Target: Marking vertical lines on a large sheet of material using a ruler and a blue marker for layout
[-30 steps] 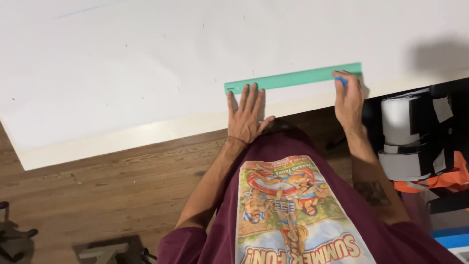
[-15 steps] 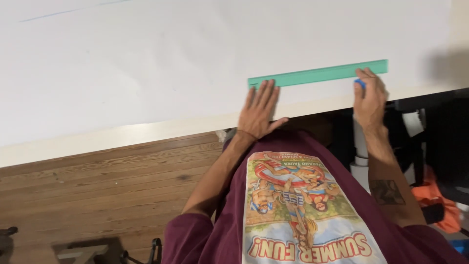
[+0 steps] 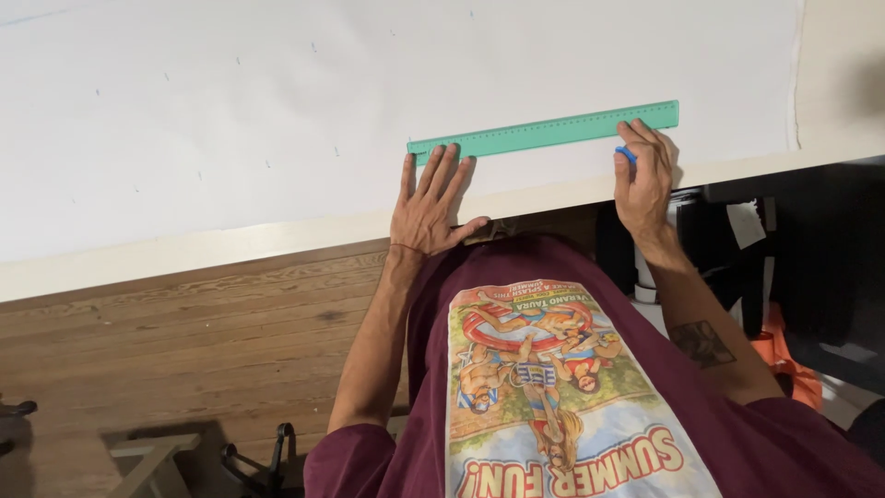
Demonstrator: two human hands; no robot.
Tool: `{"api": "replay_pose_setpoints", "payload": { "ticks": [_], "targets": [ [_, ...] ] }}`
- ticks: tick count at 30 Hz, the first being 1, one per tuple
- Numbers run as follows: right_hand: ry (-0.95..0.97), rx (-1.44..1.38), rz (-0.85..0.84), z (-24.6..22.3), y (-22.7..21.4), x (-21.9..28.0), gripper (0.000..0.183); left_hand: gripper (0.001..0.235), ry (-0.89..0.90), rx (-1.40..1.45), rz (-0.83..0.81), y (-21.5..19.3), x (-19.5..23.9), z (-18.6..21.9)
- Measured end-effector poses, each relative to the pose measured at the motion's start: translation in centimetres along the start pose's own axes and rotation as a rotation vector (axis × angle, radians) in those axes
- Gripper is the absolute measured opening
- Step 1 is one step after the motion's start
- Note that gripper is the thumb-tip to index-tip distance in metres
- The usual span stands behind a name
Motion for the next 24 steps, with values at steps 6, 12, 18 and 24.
{"api": "replay_pose_setpoints", "payload": {
  "ticks": [6, 12, 18, 24],
  "targets": [
    [0.149, -0.042, 0.011, 2.5, -0.2, 0.7, 0.032, 0.114, -0.033, 0.015, 0.09, -0.9, -0.1, 0.2],
    [0.595, -0.485, -0.139, 2.2, 7.5, -5.2, 0.026, 0.11, 0.01, -0.014, 0.068, -2.1, -0.3, 0.3],
    [0.712, -0.562, -0.711, -0.5, 17.6, -9.7, 0.024, 0.104, 0.043, -0.038, 0.06, -3.4, -0.6, 0.4],
    [0.712, -0.519, -0.81, -0.1, 18.7, -10.7, 0.018, 0.102, 0.038, -0.042, 0.093, -3.7, -0.6, 0.1]
  ]
}}
Point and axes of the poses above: each hand's wrist, its own x-axis away from the middle knuckle, its own y-axis out of the palm, z = x × y, the point moved 10 cm from there along -x, towards the middle knuckle, and after that the axes turned 15 degrees about -x, right-handed, at the moved point
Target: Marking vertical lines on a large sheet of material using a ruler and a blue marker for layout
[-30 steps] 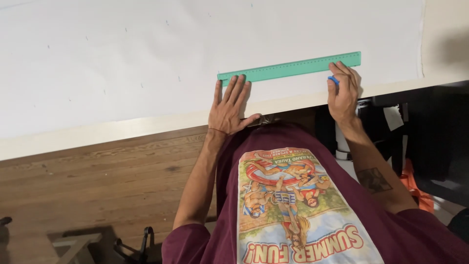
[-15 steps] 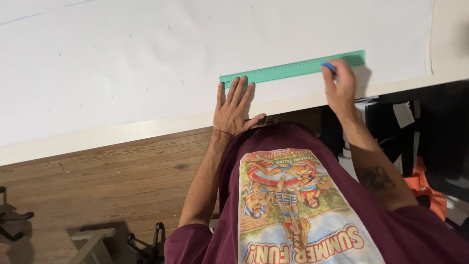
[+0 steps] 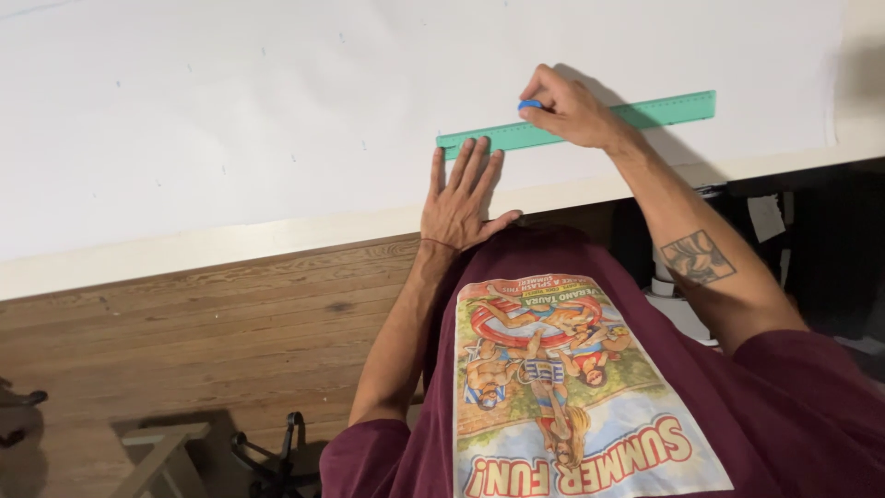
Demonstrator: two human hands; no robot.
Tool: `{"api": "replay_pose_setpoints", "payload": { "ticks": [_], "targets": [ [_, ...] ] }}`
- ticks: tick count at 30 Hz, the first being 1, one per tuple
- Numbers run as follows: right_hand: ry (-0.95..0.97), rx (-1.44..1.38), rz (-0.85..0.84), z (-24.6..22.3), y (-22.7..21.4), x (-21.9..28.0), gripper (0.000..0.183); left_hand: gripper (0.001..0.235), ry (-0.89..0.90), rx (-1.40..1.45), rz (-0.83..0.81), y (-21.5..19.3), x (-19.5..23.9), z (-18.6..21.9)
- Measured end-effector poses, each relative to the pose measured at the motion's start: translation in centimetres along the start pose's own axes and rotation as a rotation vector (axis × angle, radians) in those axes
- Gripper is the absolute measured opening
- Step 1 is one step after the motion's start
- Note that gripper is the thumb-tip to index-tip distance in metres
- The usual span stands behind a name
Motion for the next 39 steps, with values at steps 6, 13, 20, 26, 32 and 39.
{"api": "replay_pose_setpoints", "payload": {
  "ticks": [6, 13, 20, 26, 32, 39],
  "targets": [
    [0.001, -0.069, 0.004, 0.2, 0.2, 0.0, 0.018, 0.105, -0.008, 0.03, -0.026, 0.5, 0.2, -0.2],
    [0.108, -0.081, 0.02, -0.2, -0.2, 0.4, 0.016, 0.104, -0.006, 0.029, 0.012, 0.2, 0.0, -0.2],
    [0.119, 0.01, -0.007, 2.1, 0.0, -0.5, 0.013, 0.102, -0.006, 0.004, 0.034, -0.4, -0.2, -0.3],
    [0.045, 0.032, 0.009, 2.2, 0.0, -0.7, 0.012, 0.101, -0.015, 0.026, 0.034, -0.2, -0.1, -0.3],
    [0.047, 0.063, 0.001, 2.1, 0.1, -0.9, 0.01, 0.103, -0.019, 0.052, 0.02, 0.4, 0.1, -0.4],
    [-0.045, 0.068, 0.029, 1.8, 0.2, -1.1, 0.01, 0.102, -0.022, 0.052, 0.029, 0.1, 0.0, -0.5]
  ]
}}
Point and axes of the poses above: each hand's wrist, its own x-axis away from the middle knuckle, its own y-axis out of the palm, z = x × y, the point moved 10 cm from there along -x, towards the middle knuckle, and after that the axes turned 15 degrees about -x, right-handed, at the moved point
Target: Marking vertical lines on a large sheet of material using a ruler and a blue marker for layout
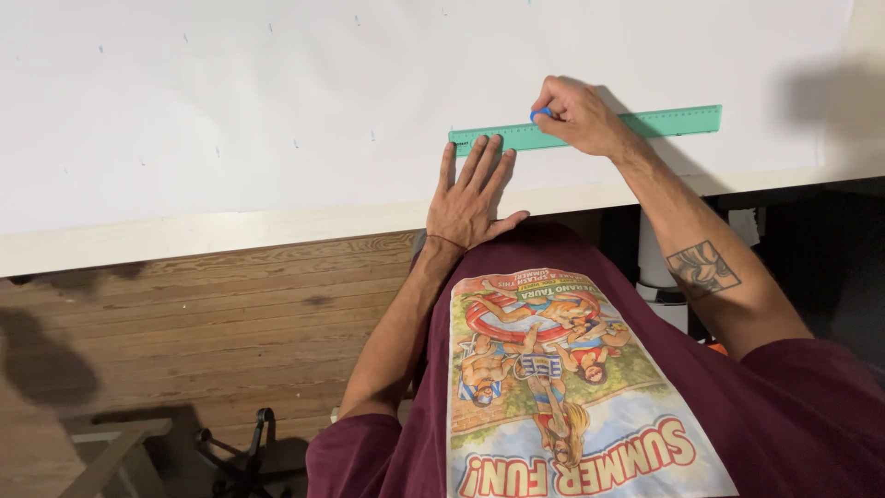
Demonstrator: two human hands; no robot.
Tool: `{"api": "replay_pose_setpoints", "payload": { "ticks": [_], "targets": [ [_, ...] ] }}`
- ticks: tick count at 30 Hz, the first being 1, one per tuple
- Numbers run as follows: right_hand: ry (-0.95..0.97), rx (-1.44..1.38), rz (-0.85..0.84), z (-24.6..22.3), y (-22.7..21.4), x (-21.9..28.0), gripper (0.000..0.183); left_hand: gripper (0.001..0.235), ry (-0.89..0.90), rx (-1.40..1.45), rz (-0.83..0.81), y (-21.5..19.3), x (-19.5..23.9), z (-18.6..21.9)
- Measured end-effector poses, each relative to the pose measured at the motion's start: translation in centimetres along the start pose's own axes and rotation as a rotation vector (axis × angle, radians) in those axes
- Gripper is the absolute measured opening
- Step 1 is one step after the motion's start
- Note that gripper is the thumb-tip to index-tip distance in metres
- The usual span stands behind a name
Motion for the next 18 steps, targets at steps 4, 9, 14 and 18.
{"api": "replay_pose_setpoints", "payload": {
  "ticks": [4, 9, 14, 18],
  "targets": [
    [0.037, -0.036, -0.01, -0.2, 0.3, -0.2, 0.01, 0.103, 0.001, 0.009, -0.019, 0.3, 0.1, 0.1],
    [-0.001, 0.018, -0.003, -0.1, 0.0, -0.3, 0.011, 0.103, 0.011, 0.002, -0.031, 0.6, 0.1, 0.2],
    [0.026, -0.001, 0.094, 0.1, -0.9, -0.4, 0.012, 0.102, 0.016, 0.002, -0.035, 0.5, -0.2, 0.0],
    [0.067, 0.044, 0.044, 0.4, 0.5, 0.1, 0.009, 0.101, 0.015, 0.009, -0.03, 0.4, 0.8, 0.2]
  ]
}}
Point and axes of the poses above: each hand's wrist, its own x-axis away from the middle knuckle, its own y-axis out of the palm, z = x × y, the point moved 10 cm from there along -x, towards the middle knuckle, and after that the axes turned 15 degrees about -x, right-handed, at the moved point
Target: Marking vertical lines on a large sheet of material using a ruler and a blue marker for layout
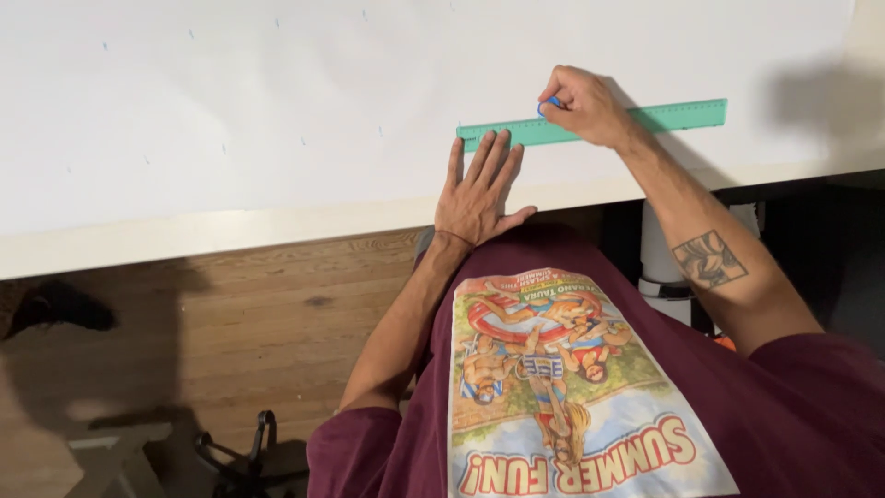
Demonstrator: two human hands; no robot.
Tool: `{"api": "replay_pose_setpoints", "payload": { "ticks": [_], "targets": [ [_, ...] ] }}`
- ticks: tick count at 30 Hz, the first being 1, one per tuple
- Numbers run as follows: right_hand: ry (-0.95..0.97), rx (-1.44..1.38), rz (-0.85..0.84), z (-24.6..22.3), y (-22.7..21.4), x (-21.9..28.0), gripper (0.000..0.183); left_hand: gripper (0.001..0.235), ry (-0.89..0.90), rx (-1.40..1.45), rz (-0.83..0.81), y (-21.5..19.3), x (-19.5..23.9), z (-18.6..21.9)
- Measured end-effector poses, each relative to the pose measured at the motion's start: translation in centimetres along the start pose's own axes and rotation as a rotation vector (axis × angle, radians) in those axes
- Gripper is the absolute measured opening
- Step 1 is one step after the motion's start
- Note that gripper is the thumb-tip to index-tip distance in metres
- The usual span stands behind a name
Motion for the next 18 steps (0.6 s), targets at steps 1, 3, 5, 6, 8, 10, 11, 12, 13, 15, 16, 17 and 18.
{"api": "replay_pose_setpoints", "payload": {
  "ticks": [1, 3, 5, 6, 8, 10, 11, 12, 13, 15, 16, 17, 18],
  "targets": [
    [-0.009, -0.104, 0.045, 0.0, -0.5, -0.2, 0.011, 0.101, -0.011, 0.006, 0.015, 0.0, -0.5, -0.1],
    [0.037, 0.011, -0.027, -0.4, -0.8, -0.5, 0.011, 0.101, -0.007, -0.013, 0.031, 0.1, -0.7, -0.2],
    [0.09, 0.112, -0.104, -0.3, 0.1, -0.2, 0.015, 0.101, 0.0, -0.033, 0.032, 0.1, -0.3, 0.0],
    [0.042, 0.03, -0.027, -1.1, -0.1, 0.0, 0.011, 0.101, -0.004, -0.015, 0.029, 0.1, -0.1, 0.0],
    [-0.019, -0.046, 0.061, -1.9, -0.7, 0.3, 0.011, 0.101, -0.003, -0.005, 0.042, -0.1, -0.2, -0.2],
    [0.089, -0.483, 0.04, -0.7, -0.8, 0.5, 0.011, 0.103, -0.008, 0.002, 0.012, 0.1, -0.3, -0.2],
    [0.082, -0.478, 0.028, -0.6, -1.2, 1.0, 0.011, 0.103, -0.021, -0.005, 0.014, 0.1, -0.4, -0.4],
    [0.039, -0.62, 0.106, -0.3, -2.5, 1.6, 0.011, 0.104, -0.007, -0.014, 0.0, 0.3, -0.4, -0.3],
    [0.003, -0.763, 0.183, 0.2, -3.7, 2.7, 0.013, 0.105, 0.007, -0.017, -0.02, 0.5, -0.2, 0.2],
    [-0.075, -0.675, 0.316, 0.7, -5.8, 5.4, 0.016, 0.104, 0.003, -0.022, -0.071, 1.2, -0.1, 0.7],
    [-0.153, -0.587, 0.46, 0.7, -7.6, 7.2, 0.024, 0.105, 0.011, -0.024, -0.118, 1.7, 0.0, 1.1],
    [-0.164, -0.587, 0.446, 3.1, -8.0, 8.5, 0.024, 0.105, -0.003, -0.035, -0.116, 2.3, 0.0, 2.3],
    [-0.25, -0.416, 0.535, 4.7, -9.6, 10.3, 0.024, 0.105, -0.06, 0.027, -0.041, 2.3, -0.2, 3.0]
  ]
}}
Point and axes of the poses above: each hand's wrist, its own x-axis away from the middle knuckle, its own y-axis out of the palm, z = x × y, the point moved 10 cm from there along -x, towards the middle knuckle, and after that the axes turned 15 degrees about -x, right-handed, at the moved point
